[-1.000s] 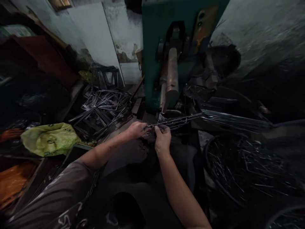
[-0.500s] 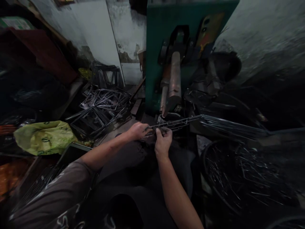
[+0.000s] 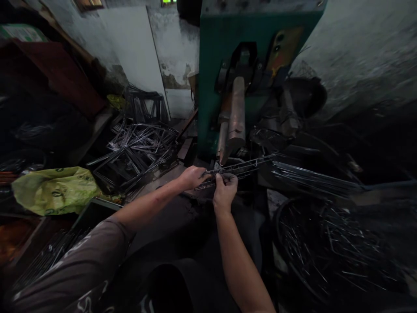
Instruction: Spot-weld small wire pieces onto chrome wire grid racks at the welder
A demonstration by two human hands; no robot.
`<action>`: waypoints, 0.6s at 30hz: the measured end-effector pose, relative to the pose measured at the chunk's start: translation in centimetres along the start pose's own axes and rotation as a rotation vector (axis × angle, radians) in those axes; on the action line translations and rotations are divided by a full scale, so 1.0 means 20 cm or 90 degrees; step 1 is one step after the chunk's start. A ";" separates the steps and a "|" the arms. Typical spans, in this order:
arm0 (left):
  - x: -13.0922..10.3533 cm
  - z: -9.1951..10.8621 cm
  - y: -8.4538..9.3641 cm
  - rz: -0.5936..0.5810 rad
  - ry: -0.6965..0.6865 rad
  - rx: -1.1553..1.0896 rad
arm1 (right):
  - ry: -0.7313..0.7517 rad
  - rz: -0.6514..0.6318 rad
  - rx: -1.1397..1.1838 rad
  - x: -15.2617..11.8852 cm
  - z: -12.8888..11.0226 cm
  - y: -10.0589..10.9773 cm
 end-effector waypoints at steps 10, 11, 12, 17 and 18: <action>0.05 -0.01 -0.02 0.018 0.012 -0.027 | 0.015 -0.008 0.005 0.06 0.00 -0.02; 0.06 -0.01 -0.02 0.022 0.012 -0.030 | 0.020 -0.014 0.002 0.07 0.00 -0.02; 0.06 -0.02 -0.03 0.026 0.012 -0.033 | 0.026 -0.018 -0.001 0.08 0.00 -0.02; 0.08 -0.03 -0.04 0.026 0.012 -0.037 | 0.043 -0.018 0.007 0.10 0.01 -0.02; 0.08 -0.03 -0.05 0.025 0.011 -0.036 | 0.040 -0.017 0.013 0.10 0.01 -0.03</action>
Point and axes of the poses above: each hand's wrist, its own x-axis towards the middle knuckle, its own y-axis out of the back of the hand, z = x × y, the point moved 2 cm from there along x, towards the middle knuckle, and after that the axes turned 4 degrees about -y, right-handed, at the moved point
